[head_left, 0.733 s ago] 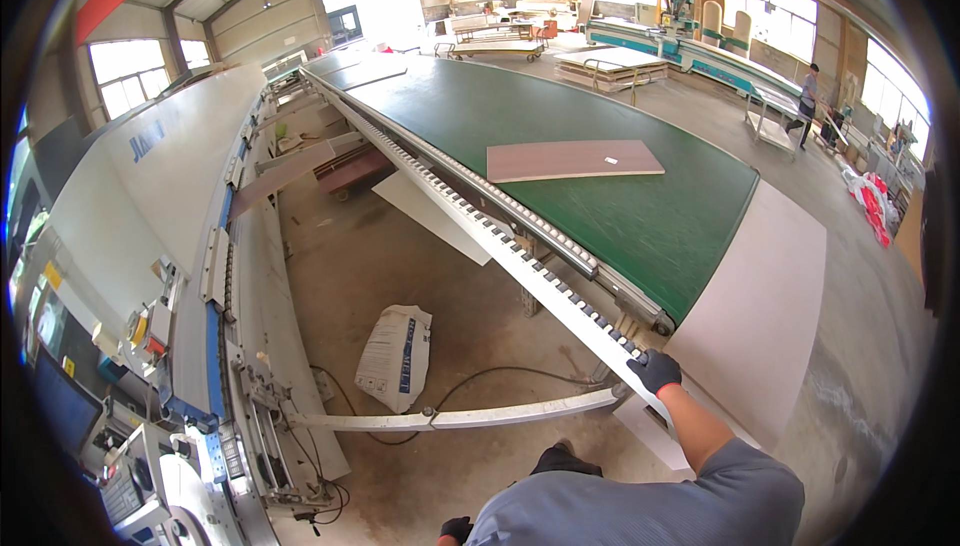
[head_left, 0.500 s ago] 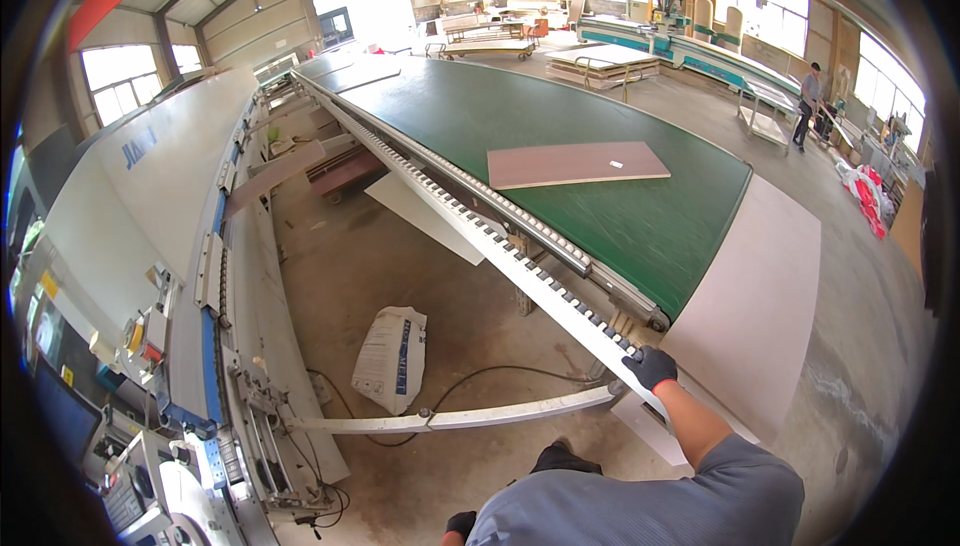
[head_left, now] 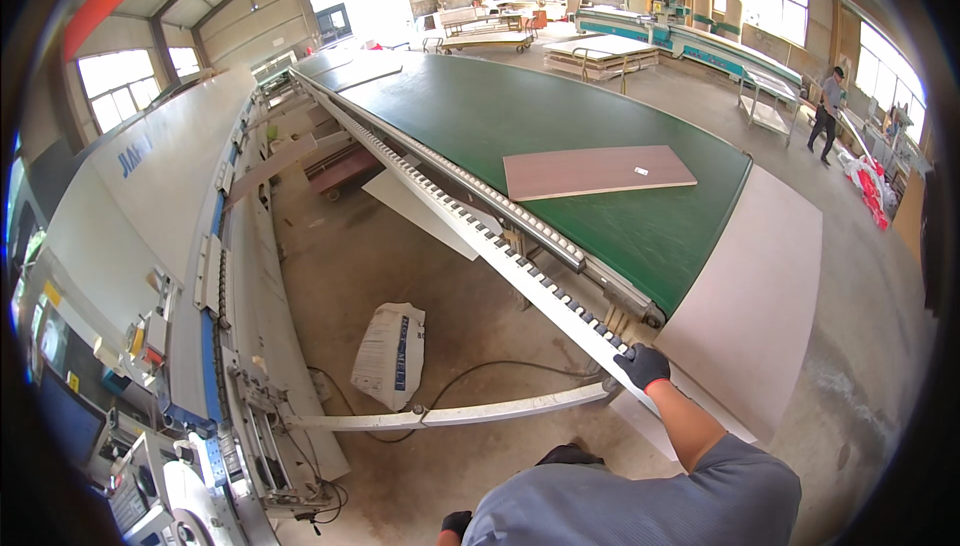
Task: The person picks up flat wooden boards one by one and feeds them into the entry point of a large industrial edge-banding machine.
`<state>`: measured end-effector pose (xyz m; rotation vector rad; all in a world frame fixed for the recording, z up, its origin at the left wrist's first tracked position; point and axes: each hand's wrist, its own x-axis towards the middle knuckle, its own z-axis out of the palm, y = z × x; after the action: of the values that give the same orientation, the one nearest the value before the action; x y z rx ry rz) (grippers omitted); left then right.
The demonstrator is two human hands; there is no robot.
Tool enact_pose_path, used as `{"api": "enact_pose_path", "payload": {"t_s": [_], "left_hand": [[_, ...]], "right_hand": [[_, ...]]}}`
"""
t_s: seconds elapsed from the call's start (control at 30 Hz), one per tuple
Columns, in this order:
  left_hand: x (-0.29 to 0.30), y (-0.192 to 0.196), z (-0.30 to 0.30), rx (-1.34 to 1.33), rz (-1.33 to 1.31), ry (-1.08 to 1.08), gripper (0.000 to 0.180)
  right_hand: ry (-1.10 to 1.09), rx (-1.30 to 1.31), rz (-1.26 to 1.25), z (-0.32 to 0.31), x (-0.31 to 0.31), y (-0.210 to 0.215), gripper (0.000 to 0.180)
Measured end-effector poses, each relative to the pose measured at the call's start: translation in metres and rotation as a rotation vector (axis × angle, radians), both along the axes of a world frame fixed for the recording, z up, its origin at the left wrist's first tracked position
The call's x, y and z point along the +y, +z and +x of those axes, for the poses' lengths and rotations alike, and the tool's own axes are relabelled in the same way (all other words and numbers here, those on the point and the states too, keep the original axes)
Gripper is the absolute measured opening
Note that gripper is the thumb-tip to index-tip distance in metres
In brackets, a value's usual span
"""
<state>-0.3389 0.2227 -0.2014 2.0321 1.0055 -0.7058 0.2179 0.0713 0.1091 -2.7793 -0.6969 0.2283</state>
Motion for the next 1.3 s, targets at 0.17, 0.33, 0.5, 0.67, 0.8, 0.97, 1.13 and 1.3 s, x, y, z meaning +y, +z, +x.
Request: {"api": "enact_pose_path", "payload": {"t_s": [0.17, 0.33, 0.5, 0.67, 0.8, 0.97, 1.13, 1.3], "left_hand": [[-0.008, 0.012, 0.008, 0.091, -0.027, 0.052, 0.034], [-0.012, 0.024, 0.041, 0.003, 0.011, 0.038, 0.033], [-0.015, 0.039, 0.093, -0.13, 0.036, -0.026, 0.032], [-0.031, 0.065, 0.135, -0.224, 0.067, -0.003, 0.031], [-0.049, 0.074, 0.155, -0.266, 0.099, 0.04, 0.03], [-0.084, 0.065, 0.152, -0.276, 0.12, 0.142, 0.03], [-0.11, 0.056, 0.143, -0.294, 0.074, 0.285, 0.031], [-0.127, 0.099, 0.161, -0.25, -0.026, 0.387, 0.032]], "right_hand": [[0.002, 0.096, 0.086, -0.001, -0.002, 0.006, 0.05], [0.06, 0.278, 0.156, 0.013, -0.008, 0.009, 0.053], [0.066, 0.644, 0.559, 0.067, -0.034, -0.048, 0.043], [-0.323, 1.33, 1.088, 0.117, -0.037, -0.066, 0.03], [-0.463, 1.405, 1.146, 0.163, -0.048, -0.076, 0.035], [-0.481, 1.532, 1.259, 0.202, -0.056, -0.097, 0.04], [-0.527, 1.557, 1.362, 0.228, -0.056, -0.12, 0.037], [-0.658, 1.527, 1.377, 0.247, -0.058, -0.131, 0.042]]}}
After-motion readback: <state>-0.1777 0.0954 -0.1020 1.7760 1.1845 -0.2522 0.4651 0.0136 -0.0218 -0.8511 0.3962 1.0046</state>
